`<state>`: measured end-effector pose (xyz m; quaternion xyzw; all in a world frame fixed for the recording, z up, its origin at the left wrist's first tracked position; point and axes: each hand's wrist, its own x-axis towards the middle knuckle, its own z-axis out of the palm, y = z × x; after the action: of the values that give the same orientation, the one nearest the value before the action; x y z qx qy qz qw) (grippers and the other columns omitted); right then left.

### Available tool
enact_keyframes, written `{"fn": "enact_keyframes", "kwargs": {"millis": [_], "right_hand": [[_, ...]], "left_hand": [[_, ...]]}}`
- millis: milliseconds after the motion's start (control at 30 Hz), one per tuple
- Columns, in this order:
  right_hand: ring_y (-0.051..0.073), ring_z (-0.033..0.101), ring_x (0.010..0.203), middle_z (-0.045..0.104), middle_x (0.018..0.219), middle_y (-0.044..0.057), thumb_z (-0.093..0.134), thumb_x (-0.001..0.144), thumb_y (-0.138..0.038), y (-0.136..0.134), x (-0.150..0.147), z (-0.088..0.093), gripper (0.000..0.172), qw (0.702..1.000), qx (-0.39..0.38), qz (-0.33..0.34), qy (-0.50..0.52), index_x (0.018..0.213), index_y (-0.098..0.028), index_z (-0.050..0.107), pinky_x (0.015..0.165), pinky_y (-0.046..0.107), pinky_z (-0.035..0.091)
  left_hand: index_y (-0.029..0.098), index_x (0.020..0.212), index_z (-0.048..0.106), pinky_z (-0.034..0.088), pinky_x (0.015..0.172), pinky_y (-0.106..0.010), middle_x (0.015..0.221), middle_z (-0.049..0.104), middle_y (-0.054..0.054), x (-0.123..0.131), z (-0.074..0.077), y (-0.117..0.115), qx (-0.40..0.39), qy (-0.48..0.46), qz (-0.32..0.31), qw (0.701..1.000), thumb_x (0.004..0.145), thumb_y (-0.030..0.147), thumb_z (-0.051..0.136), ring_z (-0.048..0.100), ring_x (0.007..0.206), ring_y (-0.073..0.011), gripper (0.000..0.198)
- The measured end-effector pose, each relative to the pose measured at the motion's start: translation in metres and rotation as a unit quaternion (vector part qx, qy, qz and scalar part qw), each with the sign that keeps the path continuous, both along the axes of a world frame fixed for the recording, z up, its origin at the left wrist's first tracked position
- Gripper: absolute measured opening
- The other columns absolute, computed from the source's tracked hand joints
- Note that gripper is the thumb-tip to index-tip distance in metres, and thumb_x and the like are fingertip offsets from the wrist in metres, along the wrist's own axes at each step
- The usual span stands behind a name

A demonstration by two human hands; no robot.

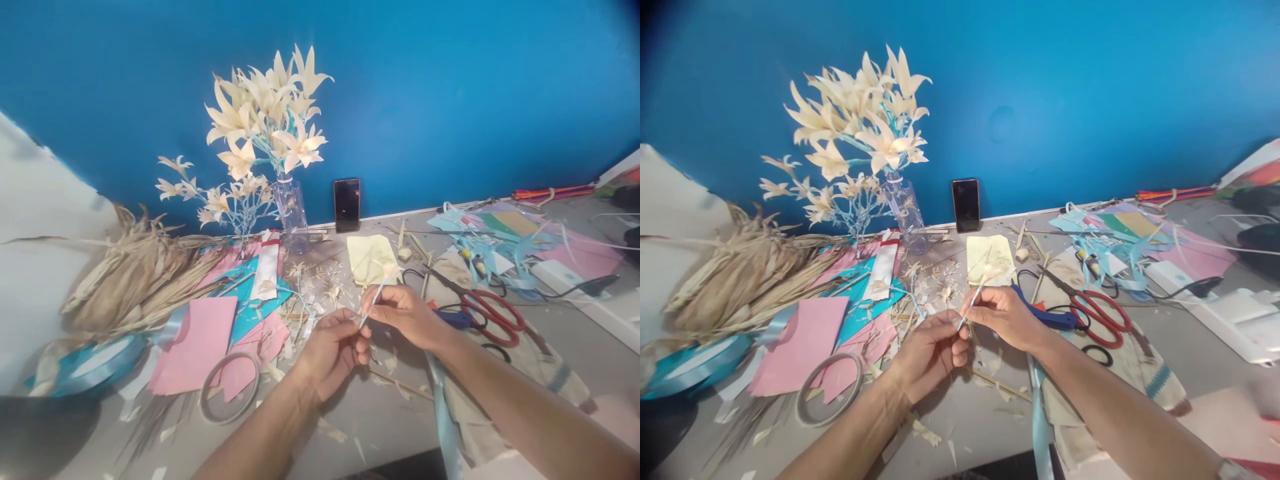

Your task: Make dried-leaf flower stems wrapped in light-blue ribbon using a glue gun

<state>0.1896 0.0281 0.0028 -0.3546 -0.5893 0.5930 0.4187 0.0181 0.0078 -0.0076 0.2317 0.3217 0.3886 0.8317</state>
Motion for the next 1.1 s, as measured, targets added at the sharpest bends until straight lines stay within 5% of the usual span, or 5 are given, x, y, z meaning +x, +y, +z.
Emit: {"fn": "enact_keyframes", "kwargs": {"millis": [133, 433, 600, 867, 1100], "right_hand": [[0.019, 0.063, 0.076, 0.063, 0.081, 0.004, 0.069, 0.088, -0.044, 0.001, 0.005, 0.001, 0.026, 0.998, 0.050, 0.031, -0.002, 0.082, -0.018, 0.069, 0.072, 0.032, 0.049], [0.015, 0.056, 0.068, 0.062, 0.072, 0.001, 0.079, 0.076, -0.048, 0.003, 0.000, -0.007, 0.034, 0.998, -0.008, -0.047, -0.046, 0.079, -0.017, 0.065, 0.064, 0.027, 0.042], [0.016, 0.057, 0.071, 0.063, 0.073, 0.002, 0.074, 0.080, -0.049, 0.003, -0.001, -0.004, 0.034, 0.997, 0.004, -0.058, -0.045, 0.074, -0.017, 0.065, 0.067, 0.028, 0.043], [0.016, 0.062, 0.072, 0.064, 0.077, 0.002, 0.075, 0.084, -0.044, 0.003, 0.003, -0.010, 0.028, 0.995, -0.036, 0.056, 0.080, 0.081, -0.016, 0.068, 0.070, 0.031, 0.049], [0.018, 0.065, 0.067, 0.066, 0.071, 0.002, 0.076, 0.080, -0.049, 0.001, -0.002, -0.005, 0.034, 0.998, -0.044, 0.025, 0.034, 0.086, -0.017, 0.064, 0.067, 0.032, 0.050]], "left_hand": [[0.014, 0.074, 0.057, 0.037, 0.049, -0.019, 0.065, 0.061, -0.001, -0.002, 0.002, 0.001, -0.025, -0.047, -0.021, 0.998, 0.074, 0.013, 0.076, 0.045, 0.049, -0.0053, 0.019], [0.017, 0.073, 0.055, 0.043, 0.051, -0.020, 0.061, 0.062, 0.002, 0.006, 0.000, -0.004, 0.102, 0.039, 0.127, 0.986, 0.076, 0.024, 0.078, 0.054, 0.050, -0.0084, 0.023], [0.015, 0.072, 0.058, 0.046, 0.053, -0.022, 0.067, 0.066, -0.002, 0.005, 0.001, -0.004, 0.054, 0.029, 0.094, 0.994, 0.074, 0.021, 0.077, 0.057, 0.052, -0.0095, 0.020], [0.012, 0.073, 0.061, 0.044, 0.055, -0.022, 0.064, 0.061, -0.001, 0.001, 0.002, -0.001, -0.003, -0.039, -0.006, 0.999, 0.073, 0.014, 0.078, 0.054, 0.052, -0.0081, 0.017], [0.016, 0.070, 0.059, 0.043, 0.055, -0.021, 0.056, 0.061, 0.001, 0.004, 0.001, -0.002, 0.087, 0.022, 0.098, 0.991, 0.072, 0.020, 0.081, 0.054, 0.053, -0.0093, 0.022]]}}
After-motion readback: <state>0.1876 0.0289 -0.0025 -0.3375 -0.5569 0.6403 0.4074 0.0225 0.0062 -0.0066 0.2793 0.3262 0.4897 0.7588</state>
